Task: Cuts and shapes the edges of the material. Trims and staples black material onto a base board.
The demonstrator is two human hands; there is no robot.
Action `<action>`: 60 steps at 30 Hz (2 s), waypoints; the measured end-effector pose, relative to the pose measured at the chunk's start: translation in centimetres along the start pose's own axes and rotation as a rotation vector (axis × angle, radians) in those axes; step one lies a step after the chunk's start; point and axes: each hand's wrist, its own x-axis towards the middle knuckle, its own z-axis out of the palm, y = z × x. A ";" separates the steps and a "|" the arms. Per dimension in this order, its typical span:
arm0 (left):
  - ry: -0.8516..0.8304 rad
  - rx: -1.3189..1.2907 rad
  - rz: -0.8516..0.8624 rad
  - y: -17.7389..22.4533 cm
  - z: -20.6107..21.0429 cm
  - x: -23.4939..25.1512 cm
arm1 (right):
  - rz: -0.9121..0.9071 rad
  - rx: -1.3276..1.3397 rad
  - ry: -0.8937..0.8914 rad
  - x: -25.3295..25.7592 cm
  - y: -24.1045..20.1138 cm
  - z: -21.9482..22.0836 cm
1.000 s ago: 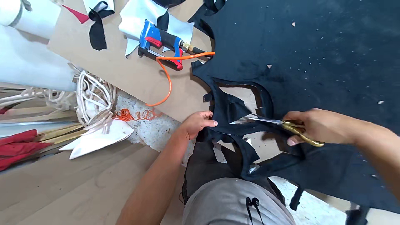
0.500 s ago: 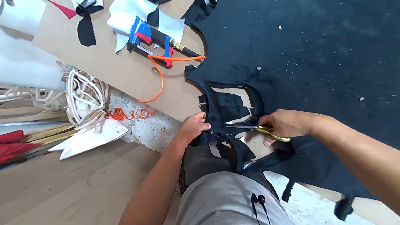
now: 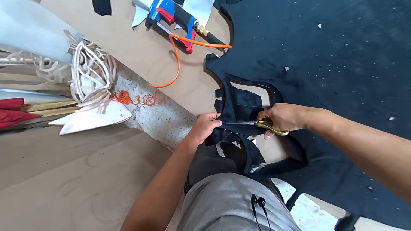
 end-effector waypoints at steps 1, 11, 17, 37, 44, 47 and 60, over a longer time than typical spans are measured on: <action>-0.005 0.009 -0.003 0.1 -0.1 0.0 | -0.015 -0.004 0.001 0.2 0.1 -0.1; 0.138 0.471 -0.099 1.8 0.5 1.3 | 0.084 0.244 0.201 -4.3 2.0 2.8; -0.023 1.175 -0.289 6.6 2.1 3.0 | 0.675 0.280 0.640 -11.8 5.8 4.9; 0.101 1.537 1.062 23.8 -26.2 15.8 | 0.734 0.392 1.418 20.4 -18.9 5.0; -0.187 1.960 0.873 24.4 -30.4 19.9 | 0.645 0.446 1.422 16.4 -15.3 6.1; -0.173 2.002 1.027 23.8 -30.4 21.7 | 0.595 0.328 1.327 14.7 -13.2 7.0; -0.325 2.161 0.837 24.1 -25.1 18.3 | 0.653 0.279 1.302 13.8 -10.6 7.5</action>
